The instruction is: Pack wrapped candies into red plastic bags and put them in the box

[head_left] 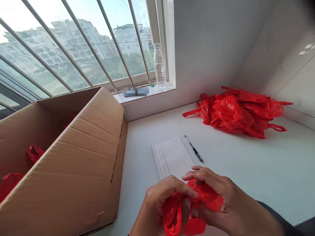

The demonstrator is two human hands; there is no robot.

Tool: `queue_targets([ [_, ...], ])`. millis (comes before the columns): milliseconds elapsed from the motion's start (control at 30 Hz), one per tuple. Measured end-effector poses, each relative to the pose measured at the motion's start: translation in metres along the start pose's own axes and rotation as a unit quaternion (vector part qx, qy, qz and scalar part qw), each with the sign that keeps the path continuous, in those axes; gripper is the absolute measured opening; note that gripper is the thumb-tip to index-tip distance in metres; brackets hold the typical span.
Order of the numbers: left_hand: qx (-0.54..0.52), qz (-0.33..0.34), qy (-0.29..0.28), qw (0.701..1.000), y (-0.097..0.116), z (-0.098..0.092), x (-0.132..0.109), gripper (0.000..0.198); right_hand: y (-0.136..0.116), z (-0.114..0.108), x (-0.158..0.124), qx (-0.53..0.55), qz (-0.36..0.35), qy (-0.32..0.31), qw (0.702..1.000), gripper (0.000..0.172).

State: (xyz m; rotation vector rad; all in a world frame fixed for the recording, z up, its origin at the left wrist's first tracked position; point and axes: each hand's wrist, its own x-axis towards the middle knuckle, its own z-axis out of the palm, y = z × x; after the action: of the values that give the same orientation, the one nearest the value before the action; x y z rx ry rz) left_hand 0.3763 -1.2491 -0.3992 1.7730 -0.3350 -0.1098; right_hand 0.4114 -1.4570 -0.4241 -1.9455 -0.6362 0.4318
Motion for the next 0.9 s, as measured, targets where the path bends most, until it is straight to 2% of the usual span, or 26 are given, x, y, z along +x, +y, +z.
queue_targets([
  [67, 0.065, 0.047, 0.021, 0.997, -0.007, 0.001, -0.001, 0.021, -0.002, 0.0, 0.001, 0.036, 0.017, -0.001, 0.999, 0.04],
  [167, 0.163, 0.113, 0.077, 0.977, -0.016, 0.006, -0.002, 0.037, -0.003, 0.0, 0.001, 0.096, 0.031, -0.009, 0.995, 0.046],
  [300, 0.271, 0.189, 0.162, 0.93, -0.028, 0.018, -0.006, 0.03, -0.003, 0.0, 0.002, 0.217, 0.068, -0.015, 0.974, 0.055],
  [367, 0.294, 0.21, 0.189, 0.913, -0.033, 0.023, -0.011, 0.024, -0.003, -0.001, 0.001, 0.212, 0.101, -0.018, 0.972, 0.054],
  [400, 0.299, 0.215, 0.197, 0.909, -0.035, 0.025, -0.013, 0.03, -0.003, -0.002, 0.001, 0.202, 0.105, -0.03, 0.973, 0.053],
  [467, 0.304, 0.212, 0.2, 0.907, -0.036, 0.026, -0.016, 0.044, -0.006, -0.003, 0.001, 0.197, 0.086, -0.06, 0.975, 0.049],
  [533, 0.31, 0.192, 0.181, 0.913, -0.034, 0.025, -0.017, 0.042, -0.009, -0.004, 0.003, 0.204, 0.063, -0.065, 0.975, 0.043],
  [633, 0.343, 0.145, 0.125, 0.92, -0.031, 0.017, -0.018, 0.048, -0.01, -0.005, 0.004, 0.18, 0.056, -0.022, 0.982, 0.037],
  [733, 0.386, 0.132, 0.07, 0.91, -0.041, 0.003, -0.028, 0.056, 0.001, -0.011, -0.003, 0.114, 0.053, 0.032, 0.992, 0.032],
  [800, 0.417, 0.122, 0.08, 0.897, -0.055, -0.008, -0.045, 0.059, 0.015, -0.018, -0.009, 0.068, 0.079, 0.096, 0.99, 0.031],
  [900, 0.421, 0.053, 0.148, 0.893, -0.077, -0.023, -0.073, 0.061, 0.038, -0.024, -0.016, 0.038, 0.134, 0.163, 0.977, 0.033],
])
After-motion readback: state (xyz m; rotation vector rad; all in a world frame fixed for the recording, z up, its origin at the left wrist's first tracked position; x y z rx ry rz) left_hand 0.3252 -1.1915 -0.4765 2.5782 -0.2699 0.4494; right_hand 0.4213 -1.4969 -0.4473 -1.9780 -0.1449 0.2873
